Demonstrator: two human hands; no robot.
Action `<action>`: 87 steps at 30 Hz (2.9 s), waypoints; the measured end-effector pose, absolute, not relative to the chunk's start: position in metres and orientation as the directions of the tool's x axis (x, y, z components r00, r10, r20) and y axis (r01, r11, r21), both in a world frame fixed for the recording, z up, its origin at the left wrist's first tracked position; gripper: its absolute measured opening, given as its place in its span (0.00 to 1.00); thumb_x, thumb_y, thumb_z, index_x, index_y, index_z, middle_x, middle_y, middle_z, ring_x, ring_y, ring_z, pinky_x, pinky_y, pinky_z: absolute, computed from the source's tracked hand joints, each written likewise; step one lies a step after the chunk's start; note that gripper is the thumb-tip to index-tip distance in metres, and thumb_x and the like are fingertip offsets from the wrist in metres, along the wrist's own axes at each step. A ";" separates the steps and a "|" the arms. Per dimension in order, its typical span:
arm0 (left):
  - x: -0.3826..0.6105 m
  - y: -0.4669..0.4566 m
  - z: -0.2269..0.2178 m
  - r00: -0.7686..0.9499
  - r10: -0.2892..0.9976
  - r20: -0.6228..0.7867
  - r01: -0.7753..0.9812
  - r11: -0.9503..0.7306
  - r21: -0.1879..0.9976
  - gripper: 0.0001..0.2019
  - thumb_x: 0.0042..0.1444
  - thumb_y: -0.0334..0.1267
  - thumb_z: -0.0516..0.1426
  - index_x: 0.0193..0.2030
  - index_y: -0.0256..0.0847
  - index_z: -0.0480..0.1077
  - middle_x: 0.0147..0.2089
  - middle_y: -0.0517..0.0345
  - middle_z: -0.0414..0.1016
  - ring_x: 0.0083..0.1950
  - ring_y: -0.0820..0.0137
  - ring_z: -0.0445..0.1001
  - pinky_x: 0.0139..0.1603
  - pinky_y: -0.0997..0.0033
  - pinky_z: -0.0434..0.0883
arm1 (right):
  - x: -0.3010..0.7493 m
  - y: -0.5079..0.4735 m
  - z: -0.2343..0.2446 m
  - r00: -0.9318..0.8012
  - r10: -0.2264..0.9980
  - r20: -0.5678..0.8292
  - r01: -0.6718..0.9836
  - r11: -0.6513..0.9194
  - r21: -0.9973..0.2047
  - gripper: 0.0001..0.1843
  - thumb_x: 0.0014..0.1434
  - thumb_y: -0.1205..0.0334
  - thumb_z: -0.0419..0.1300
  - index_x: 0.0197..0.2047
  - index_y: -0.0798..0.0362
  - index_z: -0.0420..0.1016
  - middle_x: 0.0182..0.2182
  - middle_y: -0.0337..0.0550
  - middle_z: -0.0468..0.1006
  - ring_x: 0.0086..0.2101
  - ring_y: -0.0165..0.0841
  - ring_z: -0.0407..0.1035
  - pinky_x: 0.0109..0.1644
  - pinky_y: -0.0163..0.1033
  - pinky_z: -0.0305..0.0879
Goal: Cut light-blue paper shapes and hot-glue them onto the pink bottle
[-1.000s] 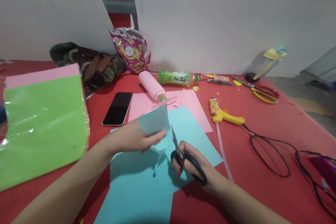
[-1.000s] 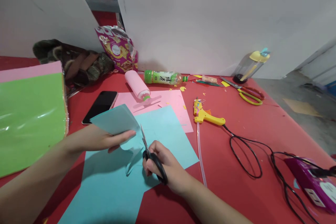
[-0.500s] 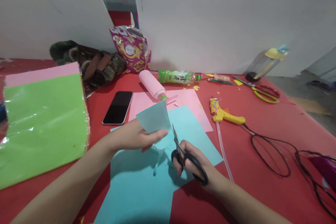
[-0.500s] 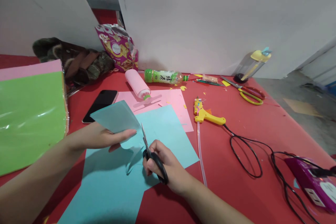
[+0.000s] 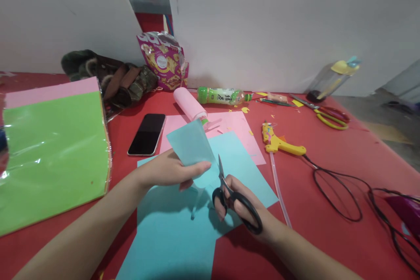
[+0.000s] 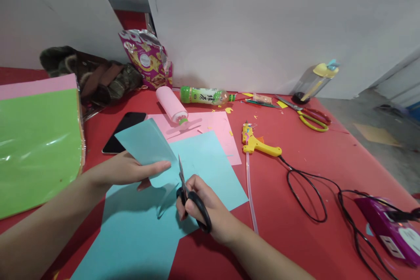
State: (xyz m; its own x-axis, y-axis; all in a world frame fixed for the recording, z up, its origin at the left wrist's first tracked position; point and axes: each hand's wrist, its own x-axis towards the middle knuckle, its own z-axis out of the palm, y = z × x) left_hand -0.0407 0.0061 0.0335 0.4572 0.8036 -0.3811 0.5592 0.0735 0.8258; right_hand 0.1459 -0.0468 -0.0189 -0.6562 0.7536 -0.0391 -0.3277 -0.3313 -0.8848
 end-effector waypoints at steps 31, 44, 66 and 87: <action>-0.043 0.006 0.032 0.443 0.807 -0.391 0.586 0.069 0.807 0.18 0.49 0.49 0.50 0.16 0.40 0.57 0.11 0.67 0.59 0.14 0.78 0.61 0.19 0.78 0.62 | 0.146 -0.048 -0.019 -0.619 0.782 -0.079 -0.277 -0.312 -0.909 0.23 0.49 0.43 0.56 0.30 0.51 0.51 0.20 0.32 0.62 0.21 0.24 0.54 0.27 0.33 0.48; -0.041 0.007 0.031 0.447 0.799 -0.403 0.549 0.110 0.828 0.16 0.49 0.48 0.52 0.19 0.40 0.56 0.12 0.69 0.57 0.13 0.78 0.60 0.17 0.79 0.60 | 0.146 -0.048 -0.021 -0.640 0.768 -0.033 -0.331 -0.314 -0.890 0.21 0.51 0.44 0.55 0.31 0.52 0.51 0.21 0.34 0.62 0.22 0.25 0.55 0.27 0.33 0.49; -0.042 0.005 0.031 0.531 0.753 -0.389 0.581 0.010 0.814 0.20 0.53 0.48 0.48 0.14 0.39 0.58 0.12 0.65 0.59 0.16 0.77 0.61 0.23 0.78 0.63 | 0.147 -0.047 -0.019 -0.661 0.749 -0.053 -0.305 -0.332 -0.892 0.21 0.51 0.43 0.54 0.31 0.51 0.52 0.23 0.36 0.61 0.26 0.28 0.55 0.32 0.35 0.50; -0.040 0.003 0.030 0.456 0.799 -0.393 0.553 0.092 0.828 0.17 0.50 0.46 0.49 0.15 0.40 0.58 0.10 0.68 0.58 0.14 0.80 0.60 0.17 0.82 0.60 | 0.146 -0.048 -0.014 -0.632 0.773 -0.065 -0.268 -0.295 -0.917 0.23 0.50 0.42 0.55 0.30 0.50 0.49 0.21 0.34 0.61 0.22 0.26 0.55 0.27 0.34 0.50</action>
State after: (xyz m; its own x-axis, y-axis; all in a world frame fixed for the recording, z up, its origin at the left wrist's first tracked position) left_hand -0.0400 0.0034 0.0302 0.4559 0.7986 -0.3929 0.5528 0.0919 0.8282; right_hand 0.1464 -0.0482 -0.0141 -0.6315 0.7727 -0.0645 -0.2676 -0.2953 -0.9172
